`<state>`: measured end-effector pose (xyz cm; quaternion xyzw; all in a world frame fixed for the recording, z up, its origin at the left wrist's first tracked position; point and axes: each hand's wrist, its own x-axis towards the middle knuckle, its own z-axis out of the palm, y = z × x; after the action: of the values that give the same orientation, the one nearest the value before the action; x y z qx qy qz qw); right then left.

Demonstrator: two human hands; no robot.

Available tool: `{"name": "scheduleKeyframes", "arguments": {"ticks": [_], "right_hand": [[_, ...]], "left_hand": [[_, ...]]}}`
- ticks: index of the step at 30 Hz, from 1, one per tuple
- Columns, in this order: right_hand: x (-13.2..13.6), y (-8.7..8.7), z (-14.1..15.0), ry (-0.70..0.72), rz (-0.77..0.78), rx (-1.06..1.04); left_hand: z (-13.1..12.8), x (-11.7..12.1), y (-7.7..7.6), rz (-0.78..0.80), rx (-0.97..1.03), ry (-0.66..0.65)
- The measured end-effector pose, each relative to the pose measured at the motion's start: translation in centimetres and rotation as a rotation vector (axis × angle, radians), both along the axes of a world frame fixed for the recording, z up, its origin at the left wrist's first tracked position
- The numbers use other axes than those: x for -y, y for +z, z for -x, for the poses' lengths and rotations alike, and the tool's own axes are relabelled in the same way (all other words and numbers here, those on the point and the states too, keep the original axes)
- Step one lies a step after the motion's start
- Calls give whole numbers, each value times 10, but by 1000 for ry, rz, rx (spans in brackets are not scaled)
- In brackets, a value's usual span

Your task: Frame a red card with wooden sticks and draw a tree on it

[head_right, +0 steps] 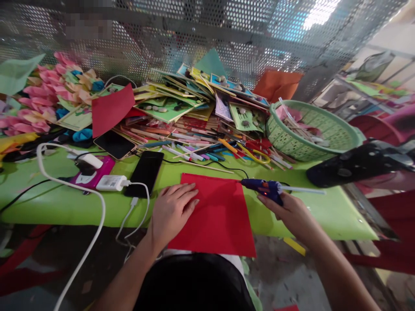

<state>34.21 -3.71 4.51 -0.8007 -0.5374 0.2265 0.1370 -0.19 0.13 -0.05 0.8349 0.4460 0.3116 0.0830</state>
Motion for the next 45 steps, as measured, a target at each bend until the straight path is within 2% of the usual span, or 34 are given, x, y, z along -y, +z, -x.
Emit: {"name": "scheduleKeyframes", "arguments": {"ticks": [6,17,38,45], "right_hand": [[3,-3,-9,-14,2,9],[3,3,-4,2,31,66],[2,-2,-7,2,-25,104],[2,-1,-7,-19,14,94]], "left_hand": [[0,-1,0,-5,1,-4],[0,-1,0,3,-1,-2],[0,-1,0,-15,6,4],[0,0,0,-18,3,6]]}}
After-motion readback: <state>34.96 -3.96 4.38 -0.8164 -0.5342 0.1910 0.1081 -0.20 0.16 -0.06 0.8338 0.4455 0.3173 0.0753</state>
